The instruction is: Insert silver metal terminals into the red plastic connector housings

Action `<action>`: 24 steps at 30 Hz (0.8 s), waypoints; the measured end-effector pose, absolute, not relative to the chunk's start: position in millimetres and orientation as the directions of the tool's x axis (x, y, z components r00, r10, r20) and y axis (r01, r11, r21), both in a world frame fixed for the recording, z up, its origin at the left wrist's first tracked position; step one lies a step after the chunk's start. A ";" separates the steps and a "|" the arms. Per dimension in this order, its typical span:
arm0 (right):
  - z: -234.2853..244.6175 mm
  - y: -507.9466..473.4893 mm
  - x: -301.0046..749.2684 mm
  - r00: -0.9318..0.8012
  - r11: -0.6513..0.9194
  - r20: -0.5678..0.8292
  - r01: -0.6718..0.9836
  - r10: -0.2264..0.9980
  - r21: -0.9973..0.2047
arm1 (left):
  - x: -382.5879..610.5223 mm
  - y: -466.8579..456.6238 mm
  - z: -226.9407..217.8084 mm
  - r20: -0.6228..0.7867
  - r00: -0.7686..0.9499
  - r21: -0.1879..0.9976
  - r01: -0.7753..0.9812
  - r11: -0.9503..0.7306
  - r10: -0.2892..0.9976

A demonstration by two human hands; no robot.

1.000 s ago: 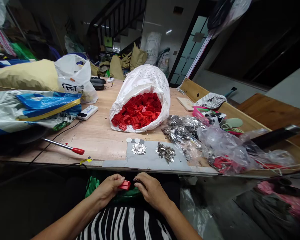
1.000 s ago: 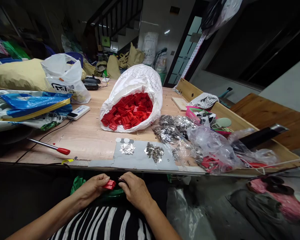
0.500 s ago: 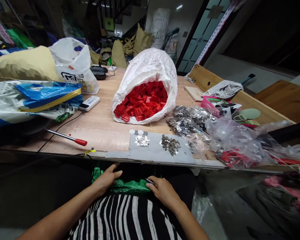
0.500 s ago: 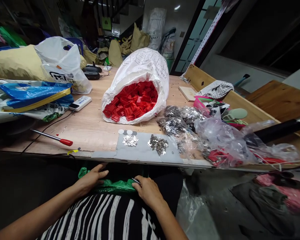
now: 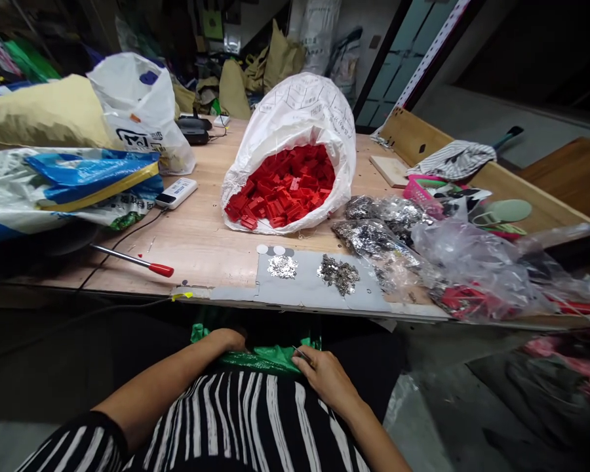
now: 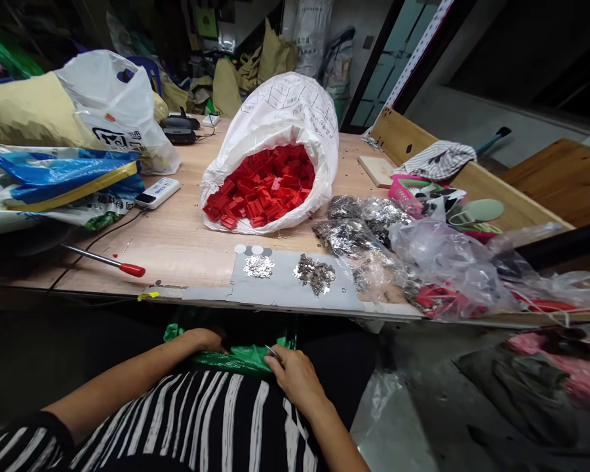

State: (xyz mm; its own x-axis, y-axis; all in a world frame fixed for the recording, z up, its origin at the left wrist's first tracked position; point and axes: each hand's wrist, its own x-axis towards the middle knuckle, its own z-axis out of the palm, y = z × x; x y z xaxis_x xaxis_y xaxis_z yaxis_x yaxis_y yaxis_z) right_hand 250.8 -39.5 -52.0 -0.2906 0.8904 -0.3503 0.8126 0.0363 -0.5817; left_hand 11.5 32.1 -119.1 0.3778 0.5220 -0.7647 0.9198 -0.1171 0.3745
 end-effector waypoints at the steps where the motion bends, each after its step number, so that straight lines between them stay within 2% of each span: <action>1: -54.1 -40.0 252.9 -0.287 0.021 -0.348 0.797 0.892 -0.604 | 10.6 30.8 -119.8 -0.784 0.368 0.360 0.925 -0.118 0.499; 5: -60.9 -40.8 260.2 -0.296 -0.026 -0.340 0.719 0.893 -0.695 | 6.5 24.6 -118.9 -0.802 0.340 0.339 0.936 -0.094 0.492; 11: -63.3 -44.0 260.8 -0.293 -0.047 -0.299 0.638 0.908 -0.769 | 0.8 15.7 -119.1 -0.750 0.353 0.406 0.913 -0.032 0.560; 17: -60.9 -42.9 252.6 -0.249 -0.035 -0.278 0.685 0.928 -0.728 | -1.3 17.1 -103.0 -0.552 0.429 0.583 0.812 -0.037 0.716; 21: -52.2 -40.4 248.8 -0.240 -0.009 -0.270 0.733 0.932 -0.680 | -3.8 16.1 -86.9 -0.415 0.484 0.687 0.722 -0.084 0.771; 24: -41.0 -36.5 246.7 -0.246 0.004 -0.236 0.700 0.940 -0.714 | -6.1 14.2 -80.8 -0.361 0.487 0.726 0.682 -0.088 0.795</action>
